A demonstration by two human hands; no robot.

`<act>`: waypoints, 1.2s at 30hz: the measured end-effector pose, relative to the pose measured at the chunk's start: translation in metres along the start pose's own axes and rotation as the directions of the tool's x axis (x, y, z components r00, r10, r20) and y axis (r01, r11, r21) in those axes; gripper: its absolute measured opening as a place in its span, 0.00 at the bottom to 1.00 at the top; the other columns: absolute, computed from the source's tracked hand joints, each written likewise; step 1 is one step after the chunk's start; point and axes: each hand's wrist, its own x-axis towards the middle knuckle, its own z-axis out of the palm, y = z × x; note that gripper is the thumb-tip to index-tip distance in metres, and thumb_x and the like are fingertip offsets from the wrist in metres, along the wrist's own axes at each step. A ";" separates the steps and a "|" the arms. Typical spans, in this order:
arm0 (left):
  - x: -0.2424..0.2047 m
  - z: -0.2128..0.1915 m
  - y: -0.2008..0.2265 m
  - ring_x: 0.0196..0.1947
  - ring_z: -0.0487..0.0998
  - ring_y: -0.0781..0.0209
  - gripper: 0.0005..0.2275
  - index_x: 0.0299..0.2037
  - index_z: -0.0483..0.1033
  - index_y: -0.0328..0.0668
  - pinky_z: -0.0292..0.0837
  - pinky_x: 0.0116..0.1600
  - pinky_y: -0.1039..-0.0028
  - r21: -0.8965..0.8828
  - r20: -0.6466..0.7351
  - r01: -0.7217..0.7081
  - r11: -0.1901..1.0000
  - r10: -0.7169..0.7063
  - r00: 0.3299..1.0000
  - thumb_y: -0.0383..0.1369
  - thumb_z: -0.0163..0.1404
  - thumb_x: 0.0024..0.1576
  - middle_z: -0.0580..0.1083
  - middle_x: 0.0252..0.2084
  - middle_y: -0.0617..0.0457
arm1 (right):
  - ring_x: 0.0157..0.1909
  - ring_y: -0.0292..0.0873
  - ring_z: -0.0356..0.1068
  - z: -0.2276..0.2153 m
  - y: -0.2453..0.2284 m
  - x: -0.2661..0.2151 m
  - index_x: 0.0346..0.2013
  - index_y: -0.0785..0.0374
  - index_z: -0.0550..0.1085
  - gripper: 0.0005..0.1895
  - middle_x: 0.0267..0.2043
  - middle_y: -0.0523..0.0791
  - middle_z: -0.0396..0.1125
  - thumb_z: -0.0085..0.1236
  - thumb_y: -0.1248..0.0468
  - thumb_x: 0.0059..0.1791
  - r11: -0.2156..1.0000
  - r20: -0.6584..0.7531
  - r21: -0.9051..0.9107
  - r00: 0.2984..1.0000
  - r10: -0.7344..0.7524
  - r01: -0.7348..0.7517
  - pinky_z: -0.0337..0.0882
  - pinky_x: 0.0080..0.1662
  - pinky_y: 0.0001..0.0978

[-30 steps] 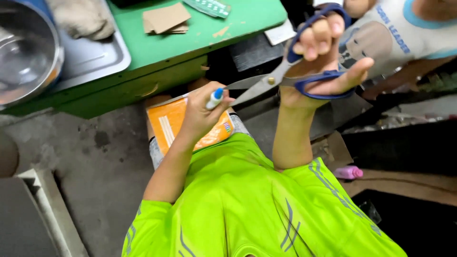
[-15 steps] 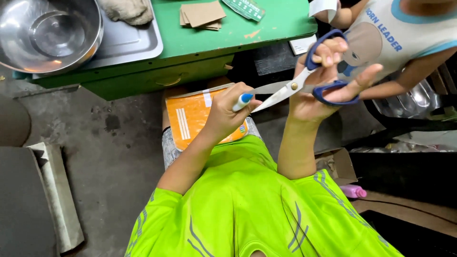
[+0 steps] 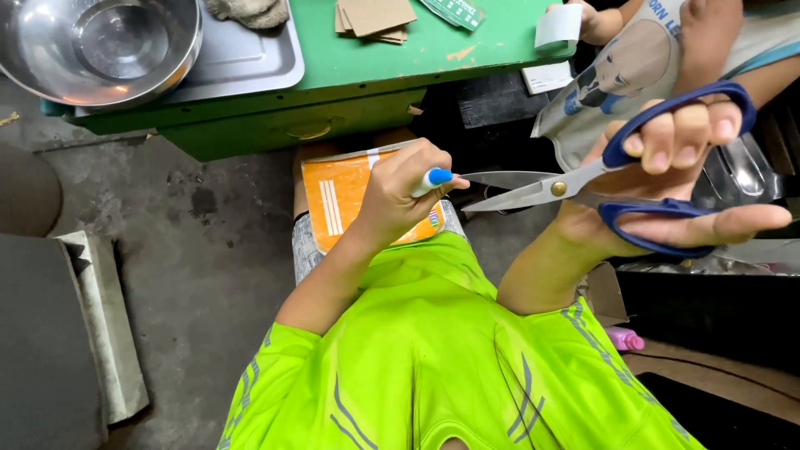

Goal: The person sits on the floor and applies glue from a small bottle onto a rectangular cardboard piece. They then cap the bottle and hand it to a child who uses scissors to cut the nozzle tip. The person receives the bottle back and continues the task.

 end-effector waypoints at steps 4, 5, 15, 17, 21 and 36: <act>-0.001 -0.003 0.002 0.28 0.64 0.57 0.09 0.38 0.68 0.39 0.60 0.33 0.72 0.032 0.001 -0.018 0.999 0.018 1.000 0.28 0.58 0.62 0.66 0.30 0.51 | 0.44 0.35 0.66 0.006 -0.001 -0.002 0.53 0.58 0.66 0.38 0.43 0.37 0.64 0.54 0.31 0.46 0.999 0.038 0.050 0.999 0.016 -0.018 0.72 0.58 0.34; -0.001 -0.004 0.001 0.28 0.65 0.57 0.08 0.39 0.69 0.39 0.60 0.34 0.71 0.045 0.011 -0.019 0.999 0.018 1.000 0.28 0.58 0.62 0.67 0.31 0.50 | 0.44 0.35 0.67 0.008 0.000 -0.002 0.53 0.59 0.67 0.38 0.44 0.38 0.65 0.55 0.31 0.46 0.998 0.056 0.057 0.998 0.009 -0.012 0.71 0.58 0.32; -0.002 -0.004 0.001 0.29 0.66 0.57 0.09 0.40 0.70 0.40 0.59 0.34 0.71 0.118 0.031 -0.019 0.993 0.016 0.999 0.28 0.60 0.61 0.68 0.33 0.51 | 0.43 0.34 0.66 0.013 0.000 -0.002 0.52 0.59 0.67 0.36 0.42 0.38 0.63 0.56 0.33 0.46 0.999 0.068 0.028 0.997 -0.022 0.020 0.70 0.54 0.24; -0.001 -0.005 0.001 0.29 0.66 0.56 0.08 0.40 0.70 0.40 0.59 0.34 0.71 0.115 0.035 -0.017 0.993 0.013 0.999 0.29 0.59 0.61 0.68 0.33 0.51 | 0.42 0.35 0.66 0.015 0.002 0.000 0.52 0.59 0.67 0.35 0.41 0.39 0.63 0.57 0.34 0.46 0.999 0.069 0.037 0.997 -0.030 0.027 0.71 0.54 0.24; 0.001 -0.004 0.001 0.28 0.64 0.56 0.08 0.40 0.70 0.40 0.58 0.33 0.69 0.169 0.041 -0.044 0.985 0.037 0.998 0.31 0.58 0.63 0.68 0.33 0.50 | 0.44 0.35 0.67 0.003 -0.005 -0.005 0.54 0.58 0.67 0.38 0.44 0.39 0.64 0.55 0.31 0.47 0.999 0.073 0.021 0.997 -0.031 0.030 0.72 0.57 0.31; 0.001 -0.006 -0.004 0.27 0.66 0.55 0.07 0.39 0.71 0.39 0.59 0.32 0.70 0.574 0.120 -0.188 0.797 0.146 0.982 0.17 0.47 0.58 0.68 0.33 0.51 | 0.34 0.35 0.56 0.025 -0.020 0.018 0.47 0.54 0.62 0.33 0.35 0.36 0.53 0.60 0.35 0.43 0.879 0.236 -0.473 0.970 0.056 0.065 0.65 0.41 0.24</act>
